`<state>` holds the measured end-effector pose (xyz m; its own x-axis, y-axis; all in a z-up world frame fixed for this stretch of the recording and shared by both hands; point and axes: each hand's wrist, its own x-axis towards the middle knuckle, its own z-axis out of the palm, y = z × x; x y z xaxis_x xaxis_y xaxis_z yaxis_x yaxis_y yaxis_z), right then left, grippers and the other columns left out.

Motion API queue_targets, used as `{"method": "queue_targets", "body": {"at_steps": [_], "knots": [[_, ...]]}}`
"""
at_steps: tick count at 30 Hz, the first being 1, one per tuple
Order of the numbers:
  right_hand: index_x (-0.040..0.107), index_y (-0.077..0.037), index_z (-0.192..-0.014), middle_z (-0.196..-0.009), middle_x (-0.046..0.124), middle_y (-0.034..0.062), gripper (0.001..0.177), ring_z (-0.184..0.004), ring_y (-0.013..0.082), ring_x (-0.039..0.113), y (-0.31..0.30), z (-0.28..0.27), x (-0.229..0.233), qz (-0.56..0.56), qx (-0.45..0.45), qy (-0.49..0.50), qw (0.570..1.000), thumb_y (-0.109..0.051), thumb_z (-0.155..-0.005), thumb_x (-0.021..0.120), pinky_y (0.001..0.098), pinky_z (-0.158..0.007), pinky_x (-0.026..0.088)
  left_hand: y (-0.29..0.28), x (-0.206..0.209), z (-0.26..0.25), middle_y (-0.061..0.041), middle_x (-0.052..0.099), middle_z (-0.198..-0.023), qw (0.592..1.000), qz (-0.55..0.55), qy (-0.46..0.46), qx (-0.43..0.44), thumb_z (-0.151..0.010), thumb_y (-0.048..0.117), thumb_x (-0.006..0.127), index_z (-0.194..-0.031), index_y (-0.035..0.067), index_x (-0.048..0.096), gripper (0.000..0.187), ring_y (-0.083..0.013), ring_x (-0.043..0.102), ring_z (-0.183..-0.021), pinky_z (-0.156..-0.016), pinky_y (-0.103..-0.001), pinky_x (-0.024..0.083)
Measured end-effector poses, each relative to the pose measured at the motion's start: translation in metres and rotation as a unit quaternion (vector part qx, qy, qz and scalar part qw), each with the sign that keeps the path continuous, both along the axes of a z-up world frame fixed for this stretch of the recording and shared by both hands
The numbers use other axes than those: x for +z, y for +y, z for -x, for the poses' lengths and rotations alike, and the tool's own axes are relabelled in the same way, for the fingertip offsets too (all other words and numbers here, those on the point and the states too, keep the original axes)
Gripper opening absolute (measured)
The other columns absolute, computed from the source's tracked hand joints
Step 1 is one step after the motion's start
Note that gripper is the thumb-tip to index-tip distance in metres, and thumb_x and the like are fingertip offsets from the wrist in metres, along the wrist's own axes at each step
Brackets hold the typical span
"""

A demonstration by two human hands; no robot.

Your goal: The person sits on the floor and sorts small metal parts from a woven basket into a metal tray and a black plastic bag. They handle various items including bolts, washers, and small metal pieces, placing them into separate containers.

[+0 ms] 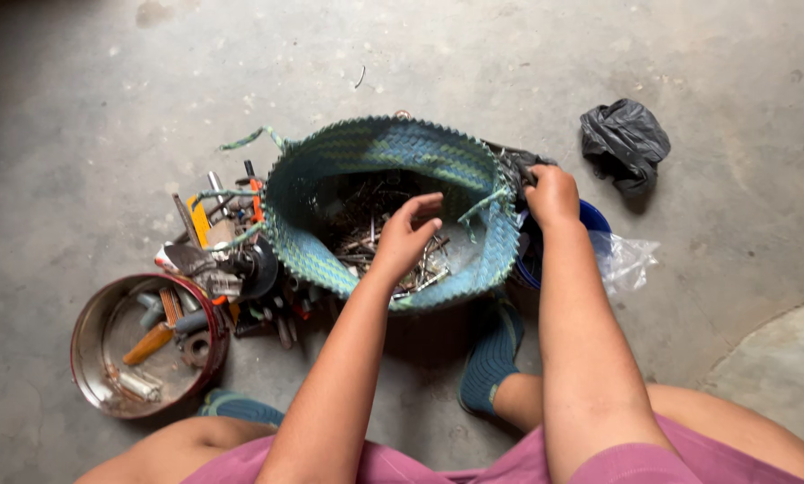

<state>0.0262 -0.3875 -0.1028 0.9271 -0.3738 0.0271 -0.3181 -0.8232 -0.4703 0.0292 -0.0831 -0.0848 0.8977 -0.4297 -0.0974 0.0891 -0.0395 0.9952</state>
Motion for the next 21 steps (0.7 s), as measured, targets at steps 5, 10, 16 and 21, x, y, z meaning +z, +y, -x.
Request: {"method": "queue_targets", "body": {"at_steps": [5, 10, 16, 21], "knots": [[0.077, -0.013, -0.115, -0.108, 0.073, 0.0210, 0.042, -0.101, 0.0404, 0.068, -0.010, -0.003, -0.012, 0.021, 0.012, 0.043, 0.999, -0.014, -0.074, 0.083, 0.0460, -0.090, 0.053, 0.013, -0.013, -0.009, -0.011, 0.071, -0.131, 0.998, -0.014, 0.015, 0.063, -0.092, 0.008, 0.067, -0.135, 0.008, 0.064, 0.043, -0.0196, 0.066, -0.124, -0.104, -0.033, 0.051], [0.078, -0.011, -0.110, -0.103, 0.076, 0.0193, 0.031, -0.094, 0.0343, 0.072, -0.006, -0.007, 0.000, -0.024, -0.053, 0.023, 0.998, -0.011, -0.080, 0.084, 0.0429, -0.085, 0.056, 0.032, -0.007, -0.026, -0.009, 0.071, -0.130, 0.991, -0.029, 0.075, 0.109, -0.092, 0.011, 0.067, -0.135, 0.010, 0.064, 0.043, -0.0170, 0.066, -0.117, -0.092, -0.031, 0.054], [0.067, -0.002, -0.126, -0.100, 0.080, 0.0103, 0.040, -0.084, 0.0102, 0.075, -0.014, -0.014, 0.029, -0.224, -0.081, -0.079, 0.968, 0.001, -0.088, 0.077, 0.0256, -0.069, 0.059, 0.050, -0.012, -0.030, -0.007, 0.071, -0.131, 0.982, -0.033, 0.121, 0.138, -0.093, 0.015, 0.066, -0.135, 0.012, 0.064, 0.041, -0.0156, 0.067, -0.112, -0.085, -0.029, 0.054], [0.070, -0.006, -0.123, -0.093, 0.074, 0.0067, 0.033, -0.077, 0.0133, 0.070, -0.013, -0.023, 0.047, -0.279, -0.138, -0.042, 0.949, -0.005, -0.090, 0.074, 0.0288, -0.062, 0.057, 0.063, -0.017, -0.028, -0.007, 0.071, -0.130, 0.979, -0.049, 0.141, 0.140, -0.092, 0.016, 0.067, -0.134, 0.012, 0.065, 0.042, -0.0161, 0.067, -0.112, -0.082, -0.029, 0.054]]}}
